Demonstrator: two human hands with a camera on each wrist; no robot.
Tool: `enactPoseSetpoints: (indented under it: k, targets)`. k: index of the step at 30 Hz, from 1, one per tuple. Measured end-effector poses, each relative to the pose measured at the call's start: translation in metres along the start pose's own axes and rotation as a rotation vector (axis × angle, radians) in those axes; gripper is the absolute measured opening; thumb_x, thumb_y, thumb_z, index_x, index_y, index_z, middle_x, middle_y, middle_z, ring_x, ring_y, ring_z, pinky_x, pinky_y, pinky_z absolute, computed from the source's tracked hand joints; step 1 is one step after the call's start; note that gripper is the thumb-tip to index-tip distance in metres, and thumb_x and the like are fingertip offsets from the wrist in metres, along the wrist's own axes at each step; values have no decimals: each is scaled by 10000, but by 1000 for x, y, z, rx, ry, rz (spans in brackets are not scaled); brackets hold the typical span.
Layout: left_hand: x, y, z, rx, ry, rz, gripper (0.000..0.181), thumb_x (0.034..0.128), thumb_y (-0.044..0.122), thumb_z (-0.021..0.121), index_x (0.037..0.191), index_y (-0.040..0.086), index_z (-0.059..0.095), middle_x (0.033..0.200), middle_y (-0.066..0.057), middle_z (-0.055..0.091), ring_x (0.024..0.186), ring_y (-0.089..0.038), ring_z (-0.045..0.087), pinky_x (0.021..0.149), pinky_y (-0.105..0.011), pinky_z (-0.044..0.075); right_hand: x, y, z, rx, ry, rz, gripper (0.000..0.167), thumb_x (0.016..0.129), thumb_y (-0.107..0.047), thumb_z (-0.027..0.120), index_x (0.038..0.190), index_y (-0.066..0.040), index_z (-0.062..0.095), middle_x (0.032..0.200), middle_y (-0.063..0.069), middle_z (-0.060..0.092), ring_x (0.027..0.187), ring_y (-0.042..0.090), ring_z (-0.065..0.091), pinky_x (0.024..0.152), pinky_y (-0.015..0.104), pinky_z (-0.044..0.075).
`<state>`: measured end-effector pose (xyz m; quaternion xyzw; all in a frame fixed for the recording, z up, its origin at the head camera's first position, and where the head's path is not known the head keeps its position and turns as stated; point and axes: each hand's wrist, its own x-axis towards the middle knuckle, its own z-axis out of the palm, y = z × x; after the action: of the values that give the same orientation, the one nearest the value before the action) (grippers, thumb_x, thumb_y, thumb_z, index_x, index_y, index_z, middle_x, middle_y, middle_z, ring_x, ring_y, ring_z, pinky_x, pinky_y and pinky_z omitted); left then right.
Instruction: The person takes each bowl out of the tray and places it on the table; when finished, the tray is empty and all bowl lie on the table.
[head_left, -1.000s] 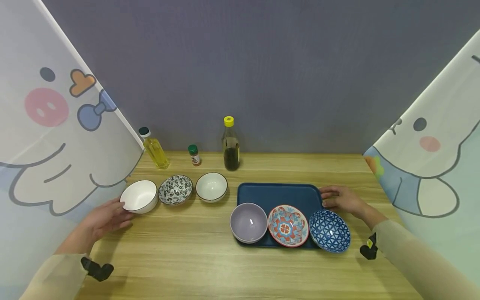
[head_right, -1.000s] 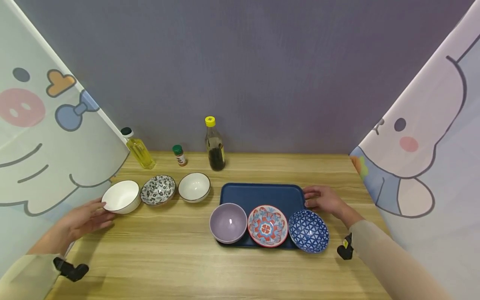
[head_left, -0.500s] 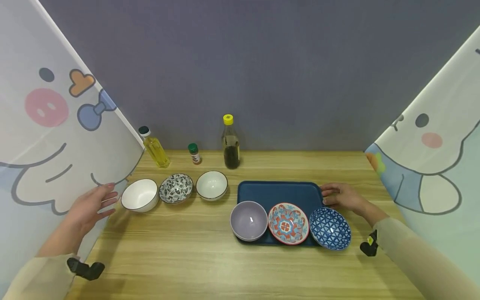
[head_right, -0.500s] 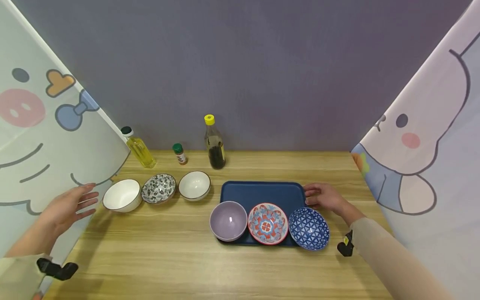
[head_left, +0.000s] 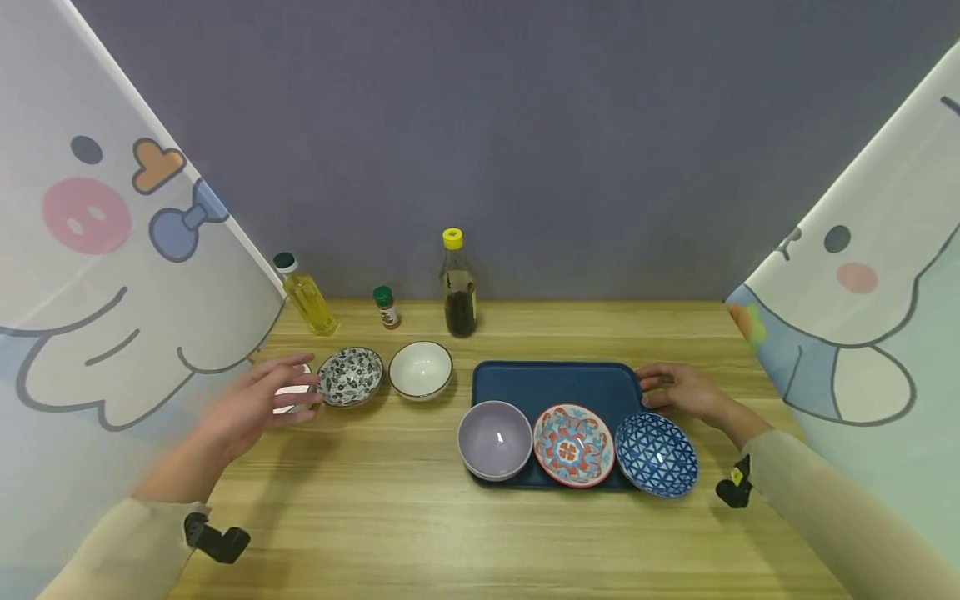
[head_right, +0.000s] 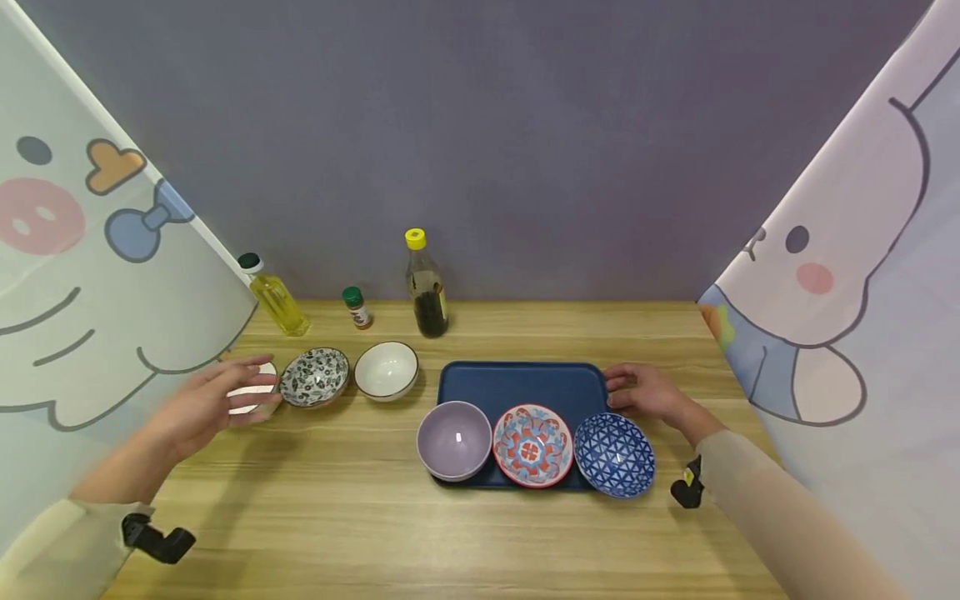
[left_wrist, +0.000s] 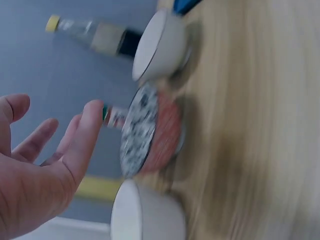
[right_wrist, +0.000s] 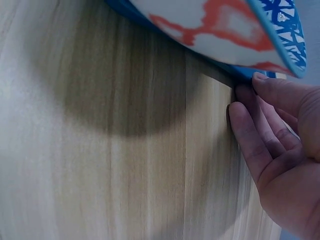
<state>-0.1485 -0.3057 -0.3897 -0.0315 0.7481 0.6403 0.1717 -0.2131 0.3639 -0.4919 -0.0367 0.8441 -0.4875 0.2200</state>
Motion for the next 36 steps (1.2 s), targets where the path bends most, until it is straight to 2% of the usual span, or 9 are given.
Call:
enactPoseSetpoints:
  k: [9,14,18,26,32,36]
  targets:
    - [18,-16,71,5,-145,-70,598,1070,292,546,1565,10,364,1310,-130,638,1228,-420,638,931,-485,617,2,4,1,3,12,-1,611,916,-42,740,1446,97,472,1293,311,582,1007,280,703,809,385,653]
    - [30,-26,105,-13,-218,-95,580,1049,256,572,1542,5,398,1371,-242,589,1186,-434,660,894,-476,630,1,6,0,-7,11,-5,620,917,-54,744,1450,99,466,1304,319,575,1013,281,699,805,386,652]
    - [40,-34,127,-37,-257,-114,582,1038,228,587,1538,-4,399,1383,-273,586,1133,-413,691,882,-471,634,1,6,0,2,11,-6,612,917,-43,740,1445,101,468,1295,319,574,1005,278,695,798,383,653]
    - [54,-45,158,-106,-343,-115,642,1027,187,619,1570,-10,337,1392,-331,551,1123,-480,679,882,-545,621,0,1,0,-9,24,-5,597,918,-48,739,1434,102,480,1289,313,588,1010,265,696,802,375,653]
    - [58,-51,172,-68,-355,-104,652,981,162,650,1538,-36,377,1278,-221,647,1044,-371,724,828,-538,637,0,0,1,4,21,0,594,924,-43,735,1439,99,476,1293,309,587,1013,255,693,802,375,653]
    - [58,-54,180,-43,-360,-106,654,953,133,667,1531,-26,407,1273,-214,656,1010,-324,725,770,-499,651,-1,-1,1,8,13,-5,596,932,-44,730,1443,107,464,1294,315,583,1004,261,697,780,374,653]
